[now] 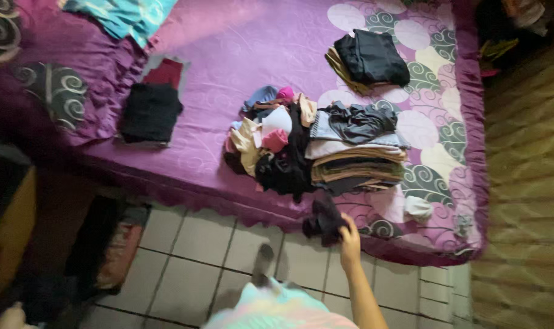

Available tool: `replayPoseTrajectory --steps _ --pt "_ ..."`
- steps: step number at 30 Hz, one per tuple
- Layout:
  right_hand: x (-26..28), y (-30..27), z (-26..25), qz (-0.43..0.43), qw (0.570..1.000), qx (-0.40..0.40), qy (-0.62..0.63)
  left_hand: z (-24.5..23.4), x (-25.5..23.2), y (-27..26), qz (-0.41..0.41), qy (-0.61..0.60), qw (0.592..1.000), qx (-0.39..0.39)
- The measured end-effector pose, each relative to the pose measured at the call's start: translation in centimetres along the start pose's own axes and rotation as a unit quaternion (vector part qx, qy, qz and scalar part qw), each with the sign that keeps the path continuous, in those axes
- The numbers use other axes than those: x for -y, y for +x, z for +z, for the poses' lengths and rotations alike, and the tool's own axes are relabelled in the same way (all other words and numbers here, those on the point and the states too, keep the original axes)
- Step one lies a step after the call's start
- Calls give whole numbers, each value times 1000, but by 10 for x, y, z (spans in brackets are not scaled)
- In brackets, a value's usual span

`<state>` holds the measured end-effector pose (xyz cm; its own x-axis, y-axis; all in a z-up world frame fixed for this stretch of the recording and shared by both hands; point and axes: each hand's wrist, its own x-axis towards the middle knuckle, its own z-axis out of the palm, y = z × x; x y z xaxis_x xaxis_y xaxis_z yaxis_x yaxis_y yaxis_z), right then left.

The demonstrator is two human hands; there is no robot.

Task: The person folds several pieces of clothing including shirts, bras, and underwear by hand and organizes them into separate stacks on a bed.

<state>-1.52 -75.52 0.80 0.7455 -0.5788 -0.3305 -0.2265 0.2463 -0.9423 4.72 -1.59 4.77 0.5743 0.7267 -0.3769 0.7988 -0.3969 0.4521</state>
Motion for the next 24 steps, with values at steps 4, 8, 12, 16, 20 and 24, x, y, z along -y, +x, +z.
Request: replayPoseTrajectory --steps 4,8,12,16,20,24 --pt "86 81 20 -241 967 71 -43 32 -7 -1 24 -145 989 -29" --pt "169 171 47 -356 914 53 -188 62 -30 4 39 -283 958 -6" --pt "196 219 84 -437 814 -103 -369 115 -125 6 1 -367 924 104" --pt "152 227 157 -354 890 3 -288 194 -258 -49 -6 -507 802 315" --pt "87 166 255 -63 951 271 -137 238 -390 -88 -56 -513 629 582" --pt "77 125 325 137 964 199 107 249 -469 -102 28 -463 587 663"
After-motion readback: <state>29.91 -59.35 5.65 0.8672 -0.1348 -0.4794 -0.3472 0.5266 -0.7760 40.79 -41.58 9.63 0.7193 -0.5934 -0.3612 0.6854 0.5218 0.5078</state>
